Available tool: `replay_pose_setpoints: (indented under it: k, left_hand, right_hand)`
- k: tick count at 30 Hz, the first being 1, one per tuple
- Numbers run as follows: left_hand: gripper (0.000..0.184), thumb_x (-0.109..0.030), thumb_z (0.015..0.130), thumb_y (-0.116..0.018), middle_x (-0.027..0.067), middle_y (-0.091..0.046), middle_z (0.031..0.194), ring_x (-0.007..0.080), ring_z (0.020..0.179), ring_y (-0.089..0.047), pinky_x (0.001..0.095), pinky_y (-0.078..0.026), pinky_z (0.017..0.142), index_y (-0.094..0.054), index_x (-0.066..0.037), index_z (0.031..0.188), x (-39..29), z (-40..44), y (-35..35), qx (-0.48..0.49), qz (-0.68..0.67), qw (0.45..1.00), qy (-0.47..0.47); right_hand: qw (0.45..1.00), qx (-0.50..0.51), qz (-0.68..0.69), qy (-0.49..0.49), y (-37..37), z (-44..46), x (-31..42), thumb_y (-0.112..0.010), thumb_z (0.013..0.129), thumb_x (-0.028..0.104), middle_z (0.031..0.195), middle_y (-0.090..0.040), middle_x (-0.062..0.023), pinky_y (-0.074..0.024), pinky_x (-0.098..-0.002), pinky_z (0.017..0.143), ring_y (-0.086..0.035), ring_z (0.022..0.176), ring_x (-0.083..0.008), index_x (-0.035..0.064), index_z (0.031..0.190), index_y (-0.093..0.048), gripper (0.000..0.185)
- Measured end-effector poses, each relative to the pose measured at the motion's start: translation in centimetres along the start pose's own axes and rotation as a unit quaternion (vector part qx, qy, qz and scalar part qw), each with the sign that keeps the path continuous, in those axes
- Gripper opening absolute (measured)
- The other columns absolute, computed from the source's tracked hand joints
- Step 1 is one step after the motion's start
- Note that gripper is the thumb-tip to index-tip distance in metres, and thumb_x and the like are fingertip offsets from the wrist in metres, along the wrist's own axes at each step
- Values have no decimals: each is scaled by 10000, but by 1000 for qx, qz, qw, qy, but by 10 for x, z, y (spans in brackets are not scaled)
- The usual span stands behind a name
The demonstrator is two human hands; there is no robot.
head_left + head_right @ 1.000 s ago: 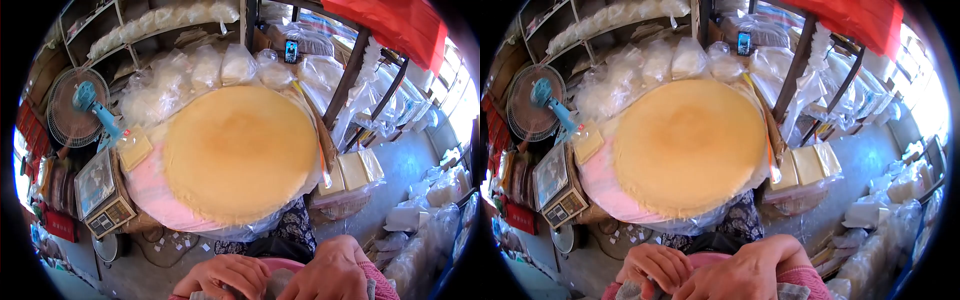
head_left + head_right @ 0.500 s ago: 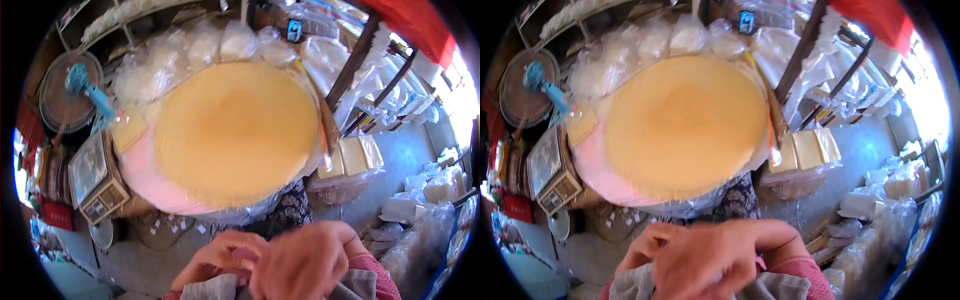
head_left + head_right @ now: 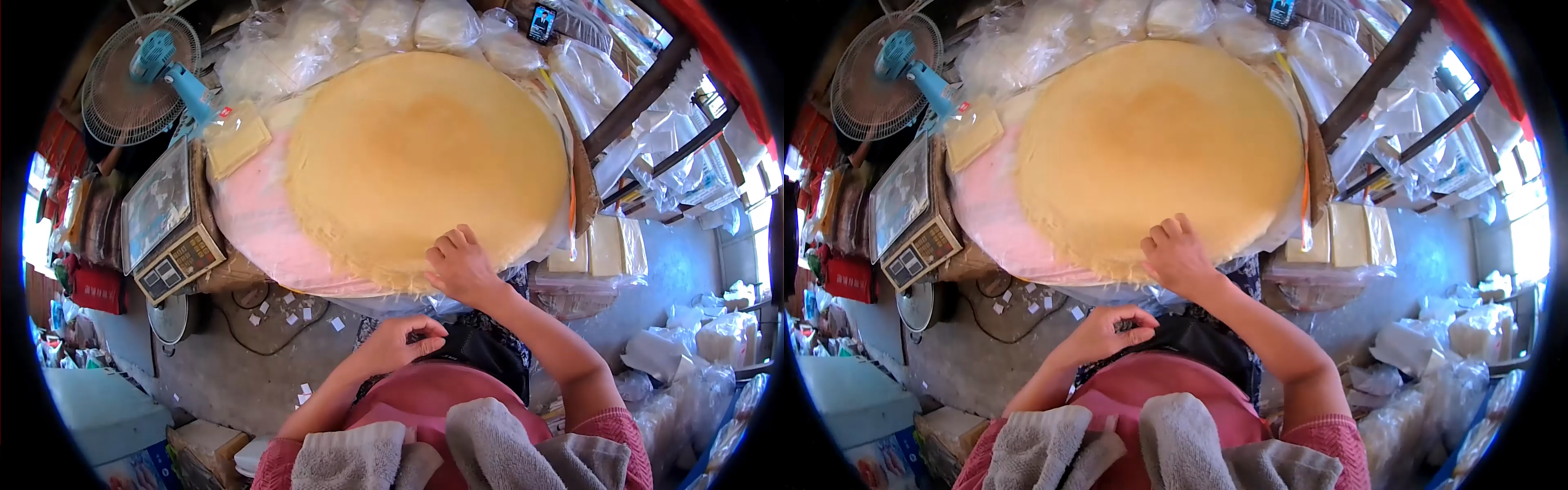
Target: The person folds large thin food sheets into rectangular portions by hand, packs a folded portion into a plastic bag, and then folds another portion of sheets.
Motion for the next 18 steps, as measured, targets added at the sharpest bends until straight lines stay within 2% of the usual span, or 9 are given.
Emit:
replay_pose_setpoints:
  k: [3, 6, 12, 15, 18]
  left_hand:
    - [195, -147, 870, -665, 51, -669, 893, 93, 836, -605, 252, -485, 767, -650, 9, 987, 15, 4, 7, -32, -8, 999, 3]
    - [191, -150, 868, -658, 66, -679, 882, 122, 825, -626, 267, -489, 763, -655, 0, 986, 20, 8, 13, -66, -25, 997, -10]
    - [189, -135, 864, -654, 75, -682, 876, 129, 829, -633, 275, -495, 778, -658, 4, 992, 24, 16, 21, -85, -20, 996, -30]
    - [187, -133, 861, -657, 78, -683, 875, 126, 826, -631, 274, -494, 779, -661, 4, 989, 27, 18, 20, -88, -18, 996, -20]
    - [183, -132, 862, -656, 66, -680, 886, 122, 825, -629, 272, -494, 771, -660, 0, 989, 30, 19, 22, -85, -32, 996, -19]
  right_hand:
    - [999, 30, -17, 36, -14, 0, -3, -685, 669, 216, 801, -562, -72, -389, -387, 886, -515, 866, -248, 80, 769, -598, 189]
    - [999, 35, 22, 21, -12, 3, -9, -667, 673, 200, 815, -569, -74, -385, -395, 895, -515, 892, -241, 79, 764, -599, 166]
    - [999, 31, -27, 31, -10, 3, 5, -627, 697, 190, 796, -596, -42, -365, -430, 941, -541, 892, -226, 92, 730, -608, 105]
    - [999, 9, -14, 46, -12, 3, 2, -628, 688, 185, 769, -597, -40, -397, -416, 897, -548, 863, -230, 96, 695, -605, 92]
    - [994, -26, 102, 13, -5, 5, -12, -617, 679, 166, 711, -592, -39, -443, -387, 811, -562, 812, -230, 99, 635, -594, 84]
Point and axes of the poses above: each hand's wrist, its own z-axis towards the middle knuckle, its own y-axis out of the back of the hand, x = y × z, the point moved 8 cm from there along z, towards the middle knuckle
